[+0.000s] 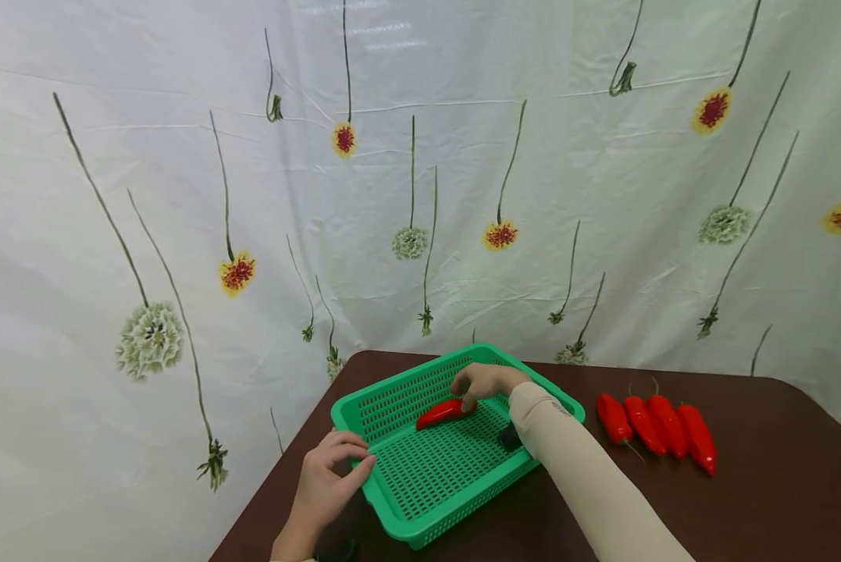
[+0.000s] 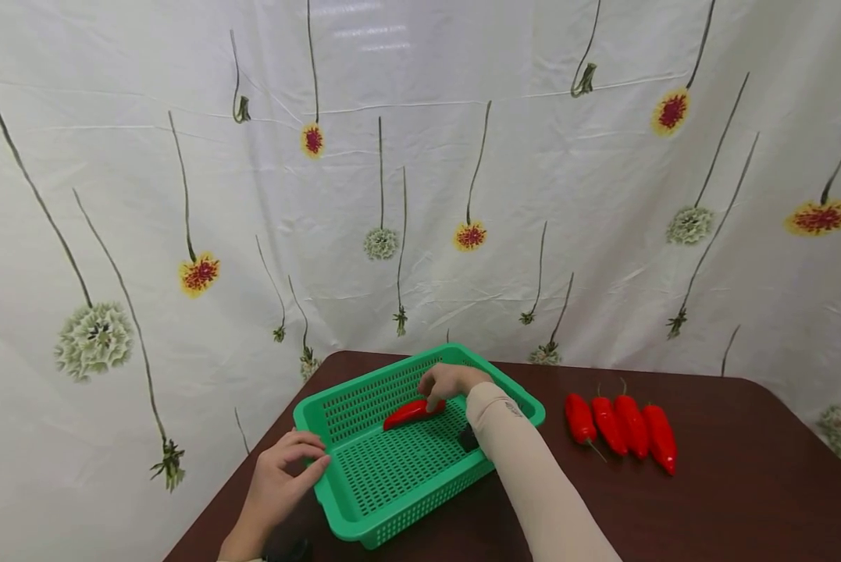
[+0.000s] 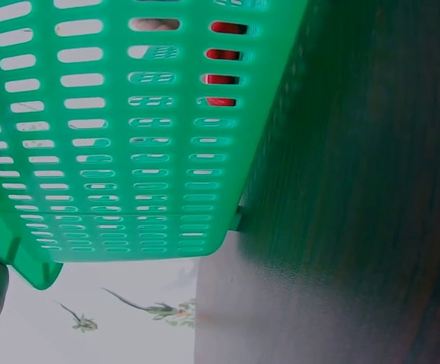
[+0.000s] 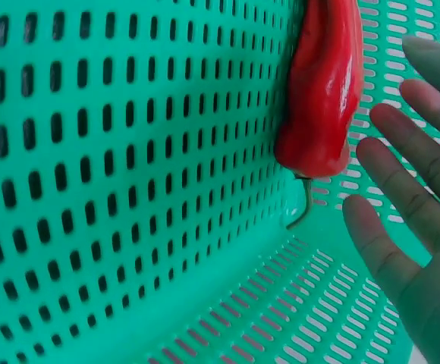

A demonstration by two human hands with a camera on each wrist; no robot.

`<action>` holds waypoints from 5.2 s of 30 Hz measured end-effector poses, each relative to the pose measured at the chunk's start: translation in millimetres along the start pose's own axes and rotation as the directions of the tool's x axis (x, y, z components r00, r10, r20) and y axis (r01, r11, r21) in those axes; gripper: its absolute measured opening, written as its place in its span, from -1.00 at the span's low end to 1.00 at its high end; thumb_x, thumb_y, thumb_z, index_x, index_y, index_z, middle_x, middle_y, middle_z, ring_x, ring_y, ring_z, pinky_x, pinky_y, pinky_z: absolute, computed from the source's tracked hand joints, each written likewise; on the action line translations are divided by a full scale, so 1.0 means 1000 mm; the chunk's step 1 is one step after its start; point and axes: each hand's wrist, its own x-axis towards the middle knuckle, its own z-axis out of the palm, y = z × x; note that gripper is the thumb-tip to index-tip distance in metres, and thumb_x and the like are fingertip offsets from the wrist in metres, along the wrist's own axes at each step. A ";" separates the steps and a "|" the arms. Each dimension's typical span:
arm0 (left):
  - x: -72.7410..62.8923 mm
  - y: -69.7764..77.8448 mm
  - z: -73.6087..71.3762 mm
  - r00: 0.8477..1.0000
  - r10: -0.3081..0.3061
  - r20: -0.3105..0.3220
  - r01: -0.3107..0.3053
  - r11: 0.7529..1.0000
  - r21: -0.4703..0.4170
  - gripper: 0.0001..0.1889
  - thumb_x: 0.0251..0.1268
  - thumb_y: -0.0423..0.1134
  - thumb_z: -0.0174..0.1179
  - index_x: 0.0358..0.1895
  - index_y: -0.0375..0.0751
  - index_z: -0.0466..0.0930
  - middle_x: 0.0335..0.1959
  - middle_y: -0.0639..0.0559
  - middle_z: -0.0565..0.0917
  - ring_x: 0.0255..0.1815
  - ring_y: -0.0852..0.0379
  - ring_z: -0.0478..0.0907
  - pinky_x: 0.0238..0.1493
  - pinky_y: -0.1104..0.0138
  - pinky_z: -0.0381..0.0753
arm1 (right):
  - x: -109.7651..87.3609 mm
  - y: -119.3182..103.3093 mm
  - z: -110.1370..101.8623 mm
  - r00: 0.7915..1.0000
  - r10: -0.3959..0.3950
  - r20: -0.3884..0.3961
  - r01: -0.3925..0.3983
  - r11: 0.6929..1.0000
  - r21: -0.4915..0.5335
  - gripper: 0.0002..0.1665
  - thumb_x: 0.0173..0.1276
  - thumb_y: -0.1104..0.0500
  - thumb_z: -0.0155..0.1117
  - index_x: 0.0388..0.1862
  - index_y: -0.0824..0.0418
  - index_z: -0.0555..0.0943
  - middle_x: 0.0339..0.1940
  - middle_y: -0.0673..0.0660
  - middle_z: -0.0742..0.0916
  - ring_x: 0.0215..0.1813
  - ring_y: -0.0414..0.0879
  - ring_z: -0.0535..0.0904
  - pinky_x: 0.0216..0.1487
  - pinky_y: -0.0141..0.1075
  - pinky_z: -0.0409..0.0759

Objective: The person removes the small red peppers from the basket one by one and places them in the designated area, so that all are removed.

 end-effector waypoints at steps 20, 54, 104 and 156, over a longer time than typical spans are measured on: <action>0.000 -0.001 0.001 1.000 0.007 0.005 -0.007 1.000 -0.007 -0.72 -0.06 -0.54 0.48 -0.47 0.00 0.74 -0.32 0.17 0.70 -0.22 0.17 0.60 0.34 0.64 0.28 | -0.001 0.008 0.008 0.999 0.012 0.035 -0.013 0.999 0.033 -0.44 0.35 0.34 0.31 0.34 0.28 0.51 0.28 0.25 0.61 0.31 0.14 0.51 0.31 0.06 0.52; -0.001 0.000 0.001 1.000 -0.009 0.004 0.009 1.000 -0.011 -0.70 -0.07 -0.53 0.49 -0.48 0.04 0.74 -0.33 0.20 0.70 -0.23 0.18 0.60 0.25 0.65 0.35 | 0.000 0.003 0.020 0.950 0.085 0.299 -0.119 0.988 0.098 -0.62 0.29 0.42 0.35 0.05 0.14 0.60 -0.05 0.15 0.63 -0.07 -0.02 0.60 0.10 -0.05 0.68; -0.003 -0.004 0.004 1.000 0.008 0.003 -0.008 1.000 -0.002 -0.72 -0.07 -0.51 0.51 -0.48 0.02 0.74 -0.34 0.19 0.70 -0.23 0.18 0.60 0.42 0.55 0.26 | -0.010 -0.028 0.012 0.884 -0.169 0.436 0.020 0.946 0.325 -0.55 0.24 0.48 0.35 0.07 0.15 0.57 -0.15 0.13 0.76 -0.17 -0.05 0.71 -0.03 -0.12 0.74; -0.001 -0.006 0.001 1.000 -0.009 0.009 0.009 1.000 0.010 -0.66 -0.13 -0.56 0.51 -0.49 0.04 0.73 -0.34 0.18 0.69 -0.24 0.20 0.59 0.16 0.69 0.37 | -0.091 -0.037 -0.015 0.971 -0.119 -0.208 0.227 0.733 0.641 -0.62 0.38 0.37 0.27 0.15 0.44 0.51 -0.05 0.19 0.68 -0.01 -0.01 0.67 0.14 -0.05 0.68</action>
